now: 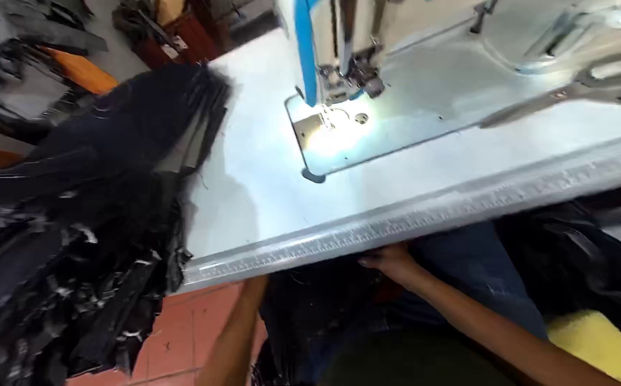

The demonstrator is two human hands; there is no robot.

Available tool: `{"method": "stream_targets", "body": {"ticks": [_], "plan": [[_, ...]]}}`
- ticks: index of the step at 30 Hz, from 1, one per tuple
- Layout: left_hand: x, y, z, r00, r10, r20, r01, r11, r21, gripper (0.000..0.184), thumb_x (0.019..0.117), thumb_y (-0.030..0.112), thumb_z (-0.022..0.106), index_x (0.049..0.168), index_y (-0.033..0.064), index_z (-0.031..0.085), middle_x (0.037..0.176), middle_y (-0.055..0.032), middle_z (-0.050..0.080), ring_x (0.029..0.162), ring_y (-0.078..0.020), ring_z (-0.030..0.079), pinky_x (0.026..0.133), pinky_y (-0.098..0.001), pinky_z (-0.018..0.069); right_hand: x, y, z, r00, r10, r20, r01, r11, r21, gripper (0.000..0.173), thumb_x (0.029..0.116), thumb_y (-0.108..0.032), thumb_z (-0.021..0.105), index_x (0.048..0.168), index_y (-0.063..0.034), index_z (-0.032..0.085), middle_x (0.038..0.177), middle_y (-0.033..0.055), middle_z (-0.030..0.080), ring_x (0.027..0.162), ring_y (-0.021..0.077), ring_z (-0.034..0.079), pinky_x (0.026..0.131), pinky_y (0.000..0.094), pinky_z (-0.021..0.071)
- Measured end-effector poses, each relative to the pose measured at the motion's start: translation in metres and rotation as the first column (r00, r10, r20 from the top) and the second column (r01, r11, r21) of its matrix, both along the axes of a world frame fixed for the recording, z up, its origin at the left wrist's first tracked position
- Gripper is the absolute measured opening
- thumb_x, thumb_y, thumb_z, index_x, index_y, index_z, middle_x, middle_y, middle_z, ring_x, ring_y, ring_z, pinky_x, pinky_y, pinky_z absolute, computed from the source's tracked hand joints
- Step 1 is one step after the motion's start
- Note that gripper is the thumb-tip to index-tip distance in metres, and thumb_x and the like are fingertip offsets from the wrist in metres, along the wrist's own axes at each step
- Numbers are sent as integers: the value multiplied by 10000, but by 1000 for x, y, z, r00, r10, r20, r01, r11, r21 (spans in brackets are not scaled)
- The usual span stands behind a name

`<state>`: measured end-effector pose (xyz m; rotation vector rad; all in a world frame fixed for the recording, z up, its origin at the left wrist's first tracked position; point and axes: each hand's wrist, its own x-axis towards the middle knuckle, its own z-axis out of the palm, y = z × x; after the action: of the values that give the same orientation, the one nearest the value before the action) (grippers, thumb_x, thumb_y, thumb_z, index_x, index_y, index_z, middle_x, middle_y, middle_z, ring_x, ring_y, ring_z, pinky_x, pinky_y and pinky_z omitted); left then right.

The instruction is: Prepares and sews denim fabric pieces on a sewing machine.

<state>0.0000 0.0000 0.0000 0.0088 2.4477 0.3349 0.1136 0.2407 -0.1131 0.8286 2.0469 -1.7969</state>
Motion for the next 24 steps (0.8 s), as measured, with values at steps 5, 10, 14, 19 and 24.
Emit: {"method": "stream_targets", "body": {"ticks": [5, 10, 14, 19, 24], "plan": [[38, -60, 79, 466, -515, -720, 815, 566, 123, 219, 981, 336, 676, 875, 180, 786, 927, 35, 785, 837, -102, 743, 747, -344, 613, 7, 4, -2, 995, 32, -98, -29, 999, 30, 544, 860, -92, 807, 1323, 77, 577, 1215, 219, 680, 1130, 290, 666, 1013, 473, 531], [-71, -131, 293, 131, -649, -749, 550, 676, -490, 283, 930, 127, 557, 1131, 57, 743, 1113, -127, 737, 1042, -294, 714, 880, -527, 584, 11, 11, 2, 923, 275, -269, -151, 902, 405, 594, 942, -277, 730, 1294, 165, 549, 1200, 399, 620, 1131, 564, 609, 1010, 707, 437], [-170, -171, 345, 184, -875, -449, 610, 460, -646, 475, 752, -42, 705, 1205, 101, 735, 1239, -124, 712, 1129, -354, 692, 924, -621, 550, 26, 16, 21, 859, 376, -347, -231, 891, 391, 515, 953, -152, 716, 1335, 135, 525, 1147, 321, 673, 1030, 494, 675, 943, 649, 520], [-200, -182, 367, 397, -731, -555, 578, 669, -468, 103, 949, 37, 698, 998, 42, 788, 927, -143, 762, 894, -326, 735, 853, -627, 549, 65, 25, 60, 729, 422, -539, -276, 902, 332, 488, 1002, -127, 641, 1445, 43, 525, 1061, 259, 728, 934, 422, 724, 873, 613, 559], [-187, -140, 408, 580, -529, -620, 399, 848, -349, 168, 947, 131, 735, 824, 17, 743, 723, -141, 675, 704, -298, 646, 694, -607, 497, 58, 14, 144, 448, 538, -714, -374, 838, 396, 381, 993, -153, 664, 1339, 6, 640, 996, 198, 750, 934, 355, 726, 908, 527, 564]]}}
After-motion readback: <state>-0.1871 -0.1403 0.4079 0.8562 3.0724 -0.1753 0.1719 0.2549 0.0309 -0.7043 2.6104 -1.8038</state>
